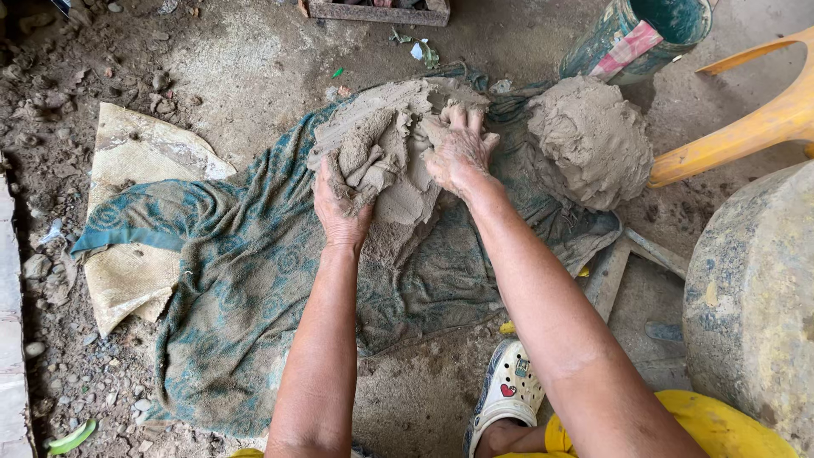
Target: The person kneads a large mound of clay by hand on a cloth-covered floor, repeatedly pushing, folding, and turning the mass to prepare it.
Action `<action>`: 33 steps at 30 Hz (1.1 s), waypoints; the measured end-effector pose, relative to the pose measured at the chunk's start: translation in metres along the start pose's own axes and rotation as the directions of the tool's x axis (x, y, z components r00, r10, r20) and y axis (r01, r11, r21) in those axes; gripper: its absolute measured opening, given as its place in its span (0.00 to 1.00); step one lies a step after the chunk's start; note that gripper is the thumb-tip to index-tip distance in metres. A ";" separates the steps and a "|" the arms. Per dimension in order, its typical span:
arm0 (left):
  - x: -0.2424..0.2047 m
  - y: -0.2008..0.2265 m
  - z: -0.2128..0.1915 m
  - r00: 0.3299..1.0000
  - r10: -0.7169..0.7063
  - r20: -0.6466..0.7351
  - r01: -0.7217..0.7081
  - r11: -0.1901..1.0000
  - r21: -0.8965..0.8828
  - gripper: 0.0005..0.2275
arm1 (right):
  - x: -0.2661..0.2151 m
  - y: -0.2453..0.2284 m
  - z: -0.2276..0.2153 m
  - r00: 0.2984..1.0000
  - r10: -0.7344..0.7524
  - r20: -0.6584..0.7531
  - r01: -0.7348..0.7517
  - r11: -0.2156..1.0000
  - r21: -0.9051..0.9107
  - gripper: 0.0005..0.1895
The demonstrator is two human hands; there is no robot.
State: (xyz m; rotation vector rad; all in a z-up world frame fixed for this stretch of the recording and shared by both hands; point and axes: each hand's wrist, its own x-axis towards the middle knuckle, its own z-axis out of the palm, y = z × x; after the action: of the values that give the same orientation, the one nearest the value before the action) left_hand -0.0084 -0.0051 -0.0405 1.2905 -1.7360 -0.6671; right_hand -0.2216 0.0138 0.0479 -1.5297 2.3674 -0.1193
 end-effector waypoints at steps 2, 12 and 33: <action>0.001 0.001 0.001 1.000 -0.014 0.006 0.014 1.000 0.000 0.38 | -0.007 -0.001 -0.003 0.999 -0.038 0.007 0.038 0.999 -0.010 0.18; -0.001 -0.005 0.003 1.000 0.002 0.001 -0.002 1.000 -0.005 0.40 | -0.047 0.020 -0.053 0.914 0.056 -0.403 0.402 0.024 0.915 0.11; -0.011 -0.029 0.016 0.999 0.046 -0.024 -0.046 0.999 -0.005 0.46 | -0.056 0.002 0.002 0.996 -0.065 -0.066 0.039 -0.360 0.932 0.12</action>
State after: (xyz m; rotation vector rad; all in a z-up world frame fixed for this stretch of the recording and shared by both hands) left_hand -0.0064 -0.0056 -0.0751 1.2461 -1.7386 -0.6272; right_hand -0.2016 0.0651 0.0578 -0.4995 0.9726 -1.6877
